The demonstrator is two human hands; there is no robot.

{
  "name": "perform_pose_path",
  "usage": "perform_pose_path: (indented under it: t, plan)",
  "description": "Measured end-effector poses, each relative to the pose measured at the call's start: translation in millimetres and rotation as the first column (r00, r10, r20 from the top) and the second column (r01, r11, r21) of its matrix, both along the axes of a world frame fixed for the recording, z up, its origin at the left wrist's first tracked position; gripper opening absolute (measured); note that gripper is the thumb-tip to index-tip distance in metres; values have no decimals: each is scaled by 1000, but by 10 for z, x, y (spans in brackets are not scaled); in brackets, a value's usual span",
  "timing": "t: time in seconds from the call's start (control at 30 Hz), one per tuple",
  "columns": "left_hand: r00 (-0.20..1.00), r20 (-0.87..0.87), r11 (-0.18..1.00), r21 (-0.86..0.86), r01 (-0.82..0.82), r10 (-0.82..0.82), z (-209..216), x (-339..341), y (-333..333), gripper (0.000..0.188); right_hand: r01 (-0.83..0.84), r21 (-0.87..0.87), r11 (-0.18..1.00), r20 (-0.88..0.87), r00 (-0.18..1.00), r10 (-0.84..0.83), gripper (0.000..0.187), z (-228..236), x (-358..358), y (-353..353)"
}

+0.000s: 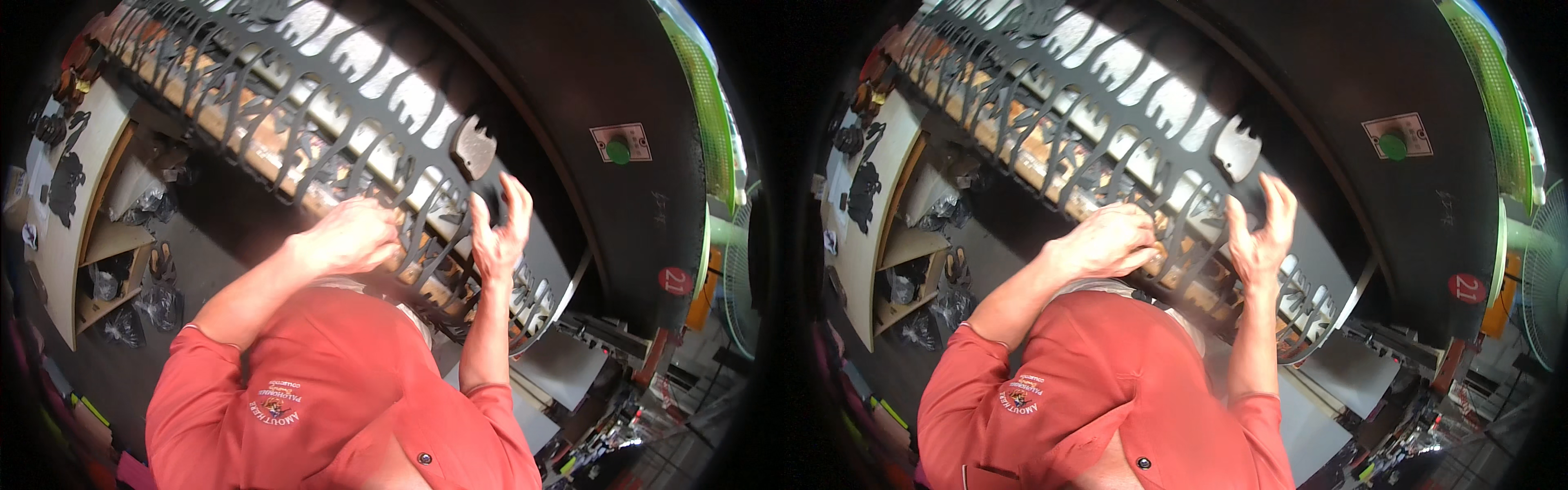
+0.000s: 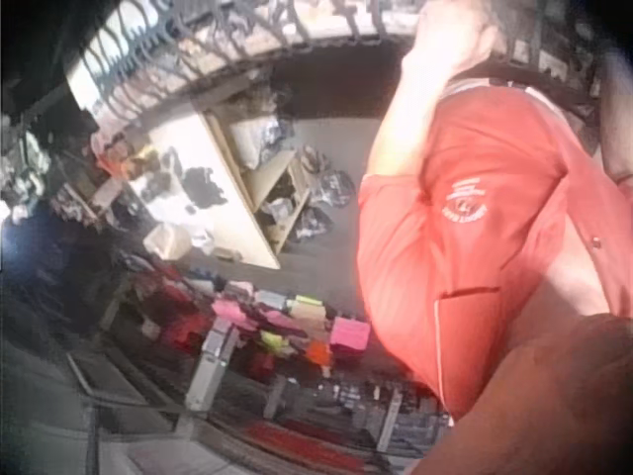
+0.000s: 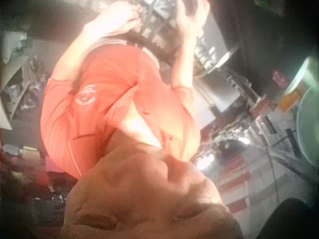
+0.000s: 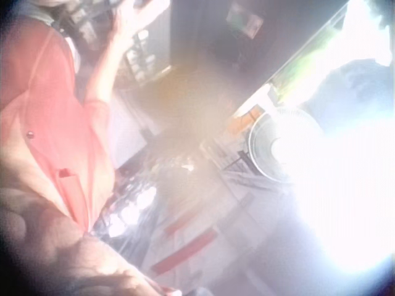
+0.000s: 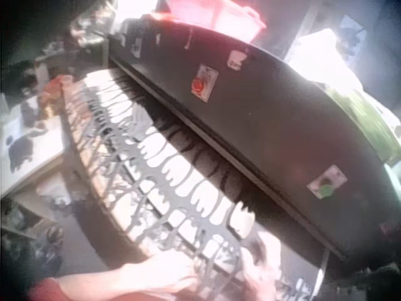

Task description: The person repeatedly picks up black rubber pieces from a perforated metal sheet, separates them by hand, and places them into a pile. The person handles the pieces one at a time, turning them over and moving them aside.

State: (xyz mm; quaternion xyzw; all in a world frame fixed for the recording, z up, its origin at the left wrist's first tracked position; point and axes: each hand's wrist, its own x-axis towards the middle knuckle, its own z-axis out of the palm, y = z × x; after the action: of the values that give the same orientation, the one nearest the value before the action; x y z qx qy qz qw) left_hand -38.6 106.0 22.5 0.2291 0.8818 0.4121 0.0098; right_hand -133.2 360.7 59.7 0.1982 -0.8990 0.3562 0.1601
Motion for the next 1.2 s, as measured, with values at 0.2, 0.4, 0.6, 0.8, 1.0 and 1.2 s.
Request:
perform_pose_path:
  t: [0.2, 0.4, 0.6, 0.8, 1.0, 1.2]
  plan:
    - [945, -220, 957, 217, -193, 240, 332, -259, -241, 25, -109, 117, 987, -57, 992, 117, 70, -343, -115, -640]
    - [860, -400, 935, -21, -355, 318, -147, -623, 142, 43, -11, -191, 982, 155, 987, 42, 59, -278, -42, -521]
    - [881, -381, 948, -39, -317, 279, -157, -598, 113, 41, 381, -891, 248, 452, 792, 409, 65, 366, -272, 111]
    - [925, -280, 957, 202, -207, 259, 209, -533, 451, 78, 458, -881, 120, 472, 836, 279, 60, 453, 137, -48]
    - [985, -89, 806, 588, -67, 147, 350, -446, 1175, 80, 470, -879, 80, 470, 829, 303, 60, 430, 492, -378]
    - [956, -130, 761, 637, -123, 263, 255, -508, 1131, 45, 477, -877, 57, 475, 843, 254, 52, 437, 454, -418]
